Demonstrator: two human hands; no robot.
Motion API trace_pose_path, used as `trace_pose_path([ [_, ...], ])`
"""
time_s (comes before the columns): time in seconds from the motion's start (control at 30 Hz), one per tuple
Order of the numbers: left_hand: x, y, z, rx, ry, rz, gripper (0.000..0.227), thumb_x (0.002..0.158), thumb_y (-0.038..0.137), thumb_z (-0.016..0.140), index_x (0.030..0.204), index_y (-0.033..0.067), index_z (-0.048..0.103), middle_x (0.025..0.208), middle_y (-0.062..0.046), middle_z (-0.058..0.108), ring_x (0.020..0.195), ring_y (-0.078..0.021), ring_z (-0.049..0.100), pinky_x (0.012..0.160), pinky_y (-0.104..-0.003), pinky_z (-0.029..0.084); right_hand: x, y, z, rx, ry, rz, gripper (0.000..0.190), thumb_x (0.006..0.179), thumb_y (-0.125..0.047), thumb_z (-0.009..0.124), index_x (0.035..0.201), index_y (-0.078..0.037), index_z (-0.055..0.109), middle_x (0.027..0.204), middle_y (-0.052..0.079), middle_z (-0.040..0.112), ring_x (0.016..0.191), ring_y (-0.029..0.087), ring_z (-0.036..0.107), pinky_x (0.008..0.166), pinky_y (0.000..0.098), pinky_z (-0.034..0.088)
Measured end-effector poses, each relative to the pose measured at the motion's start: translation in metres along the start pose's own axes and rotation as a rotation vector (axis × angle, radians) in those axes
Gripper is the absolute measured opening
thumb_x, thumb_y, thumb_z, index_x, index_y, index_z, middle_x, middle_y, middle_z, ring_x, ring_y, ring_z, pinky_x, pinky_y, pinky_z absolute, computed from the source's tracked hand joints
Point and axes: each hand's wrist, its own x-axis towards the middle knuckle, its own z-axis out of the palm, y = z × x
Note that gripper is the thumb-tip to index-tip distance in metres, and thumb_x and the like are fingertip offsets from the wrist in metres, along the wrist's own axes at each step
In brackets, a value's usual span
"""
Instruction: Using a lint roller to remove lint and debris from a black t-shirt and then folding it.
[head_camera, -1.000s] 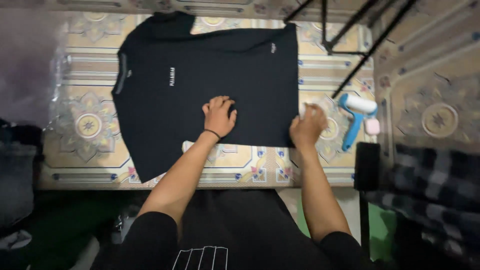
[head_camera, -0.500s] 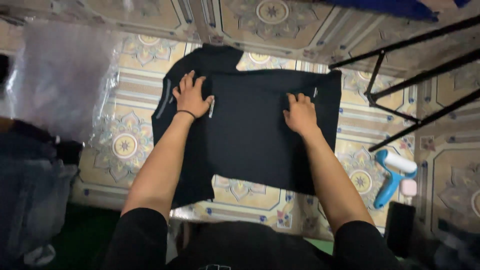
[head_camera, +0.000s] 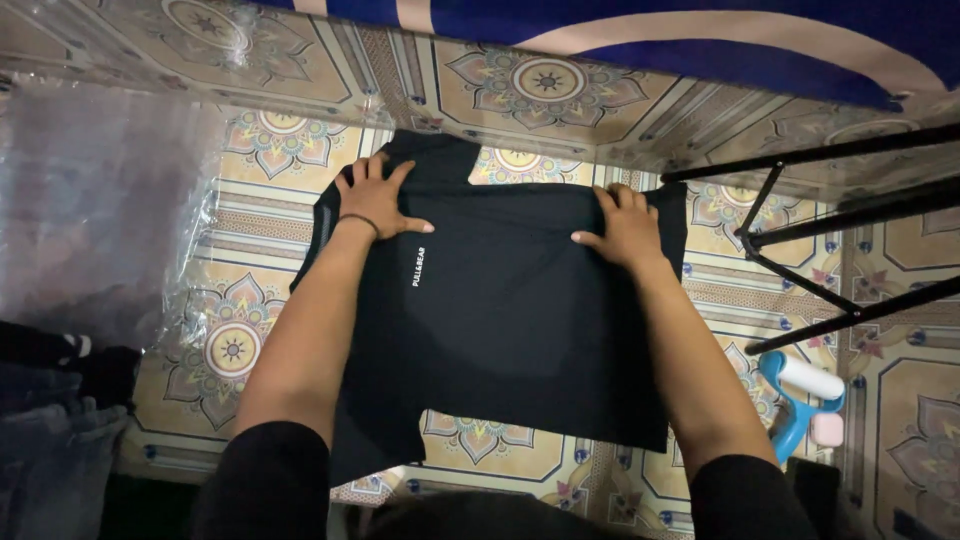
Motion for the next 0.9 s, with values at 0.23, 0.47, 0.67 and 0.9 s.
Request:
trace_pose_path([
  [0.23,-0.033,-0.014,0.011,0.045,-0.012,0.000,0.097,0.072,0.082,0.069,0.150,0.0325,0.042,0.148,-0.008,0.035,0.144,-0.0343,0.029,0.113,-0.063,0.025,-0.043,0.007,0.028,-0.081,0.106,-0.013,0.073,0.093,-0.062,0.064,0.150,-0.016,0.054,0.126,0.014,0.057,0.119,0.037,0.058,0.099,0.0515,0.042],
  [0.47,-0.111,-0.011,0.007,0.217,-0.190,0.062,0.121,0.046,0.087,0.085,0.141,0.0243,0.045,0.155,-0.011,0.035,0.152,-0.0343,0.020,0.115,-0.072,0.015,-0.105,0.010,0.043,-0.086,0.019,-0.168,0.075,0.076,-0.073,0.073,0.121,-0.014,0.069,0.114,0.011,0.076,0.115,0.029,0.068,0.109,0.0496,0.031],
  [0.67,-0.190,0.007,-0.004,0.295,-0.337,0.025,0.135,0.049,0.062,0.100,0.156,0.0233,0.028,0.167,-0.016,0.021,0.154,-0.0384,0.019,0.112,-0.072,0.026,-0.154,0.001,0.060,-0.172,-0.014,-0.189,0.094,0.058,-0.069,0.086,0.132,-0.015,0.063,0.134,0.012,0.062,0.125,0.033,0.059,0.107,0.0499,0.043],
  [0.9,-0.164,-0.040,0.085,0.131,-0.285,0.055,0.107,0.056,0.046,0.101,0.140,0.0166,0.043,0.132,-0.017,0.059,0.126,-0.0395,0.057,0.094,-0.068,0.044,-0.189,-0.009,0.061,0.069,-0.230,0.037,0.091,0.079,-0.051,0.083,0.150,-0.015,0.041,0.133,0.024,0.062,0.127,0.043,0.063,0.103,0.0540,0.050],
])
